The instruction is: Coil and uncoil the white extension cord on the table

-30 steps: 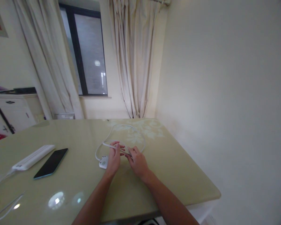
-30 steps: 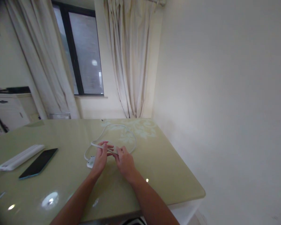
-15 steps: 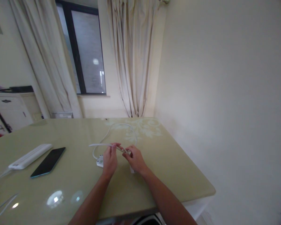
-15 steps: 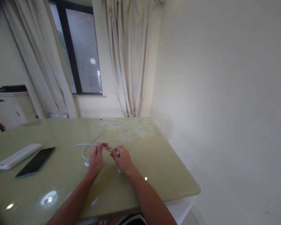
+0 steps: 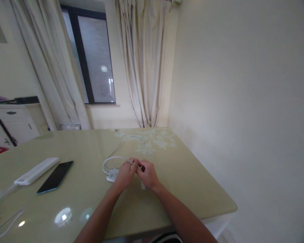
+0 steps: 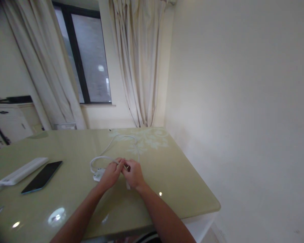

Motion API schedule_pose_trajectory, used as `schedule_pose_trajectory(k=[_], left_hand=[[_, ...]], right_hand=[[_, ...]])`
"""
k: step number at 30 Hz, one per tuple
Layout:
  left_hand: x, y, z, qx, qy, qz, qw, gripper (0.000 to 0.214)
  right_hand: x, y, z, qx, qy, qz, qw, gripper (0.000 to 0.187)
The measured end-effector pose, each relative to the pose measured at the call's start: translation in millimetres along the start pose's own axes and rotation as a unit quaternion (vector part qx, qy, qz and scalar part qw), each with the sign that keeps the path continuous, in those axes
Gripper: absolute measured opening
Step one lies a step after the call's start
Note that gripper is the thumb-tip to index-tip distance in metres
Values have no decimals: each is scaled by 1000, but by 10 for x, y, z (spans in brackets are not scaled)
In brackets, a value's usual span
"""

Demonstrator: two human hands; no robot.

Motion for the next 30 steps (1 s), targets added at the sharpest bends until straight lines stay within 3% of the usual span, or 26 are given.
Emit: schedule_pose_trajectory(k=[2,5,11,16,20,23,26,28,30], left_hand=[[-24,5,31,3,-66,36,997,44],[108,79,130,10,-108,54,993,43],[509,239,412,26,-74,-50,996,43],[375,201,367,-63,-142,106,982,50],[270,138,291,-79,-160,168,970,28],[281,170,297,-43,-145,74,986,9],[420,300,380,-8,-73,-54,996,15],[539,370,439,48,-13,-149,988,24],[597,440,473,122,21,-251,960,30]], right_hand=[[10,17,13,-30,-1,22,999,37],[1,39,22,-84,-13,80,993,39],[116,167,65,-219,27,220,950,44],[128,100,56,-230,11,269,935,46],[152,65,40,-219,6,297,929,43],[198,96,87,-214,21,328,920,43],[218,144,152,-222,32,350,910,57],[225,133,176,-210,36,340,916,69],[214,31,166,-159,23,301,940,72]])
Point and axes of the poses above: each hand's wrist, its own z-axis towards the middle knuckle, its own x-axis out of the back of the hand, y = z × x, the point moved 10 cm from there along z, towards the middle knuckle, and after that the axes turned 14 degrees about y, right-handed, at the moved point
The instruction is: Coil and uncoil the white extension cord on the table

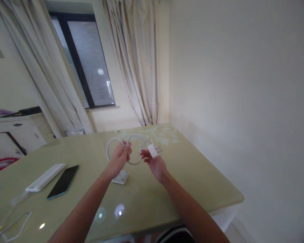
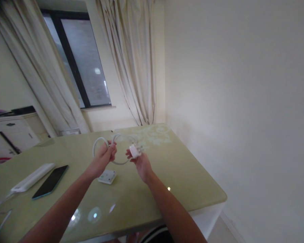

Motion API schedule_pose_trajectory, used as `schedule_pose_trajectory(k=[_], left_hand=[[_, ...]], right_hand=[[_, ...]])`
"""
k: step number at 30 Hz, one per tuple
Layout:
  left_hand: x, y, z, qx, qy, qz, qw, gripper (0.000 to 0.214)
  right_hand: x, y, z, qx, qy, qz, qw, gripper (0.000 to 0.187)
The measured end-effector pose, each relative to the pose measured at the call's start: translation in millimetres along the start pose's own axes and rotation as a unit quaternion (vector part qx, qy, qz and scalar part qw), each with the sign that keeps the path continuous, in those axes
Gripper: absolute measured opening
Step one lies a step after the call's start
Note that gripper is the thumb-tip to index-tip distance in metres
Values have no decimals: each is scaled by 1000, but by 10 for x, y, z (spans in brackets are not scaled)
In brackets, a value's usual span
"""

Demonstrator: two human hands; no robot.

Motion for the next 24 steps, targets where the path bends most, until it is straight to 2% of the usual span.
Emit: schedule_pose_trajectory(k=[3,5,7,10,12,14,16,18,21,24], left_hand=[[-67,81,4,124,15,-146,981,28],[-99,82,13,210,21,-226,951,20],[-81,38,29,282,41,-284,915,21],[17,-75,41,343,76,-301,887,28],[52,-136,17,357,63,-262,894,27],[63,-136,-4,333,22,-199,922,21],[107,-56,14,257,0,-123,959,21],[195,72,54,167,15,-54,984,34],[323,221,113,93,40,26,995,47],[515,363,218,58,58,85,993,45]], right_hand=[[-209,-131,-194,126,-72,-134,980,58],[-346,-169,-343,203,-112,-232,945,49],[-407,-185,-417,247,-118,-298,915,42],[-391,-215,-405,272,-88,-342,895,35],[-404,-226,-406,295,-88,-364,879,33],[-448,-222,-437,325,-105,-386,857,32],[-464,-220,-456,345,-110,-402,841,31],[-438,-235,-440,349,-97,-405,840,31],[-394,-270,-399,350,-83,-401,842,31],[-408,-273,-384,361,-106,-416,828,37]])
Point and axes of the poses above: each hand's wrist, its own z-axis towards the middle knuckle, its own x-axis out of the back of the hand, y = z × x, the point moved 10 cm from there along z, towards the middle knuckle, and after that the axes turned 14 degrees about y, right-handed, at the moved point
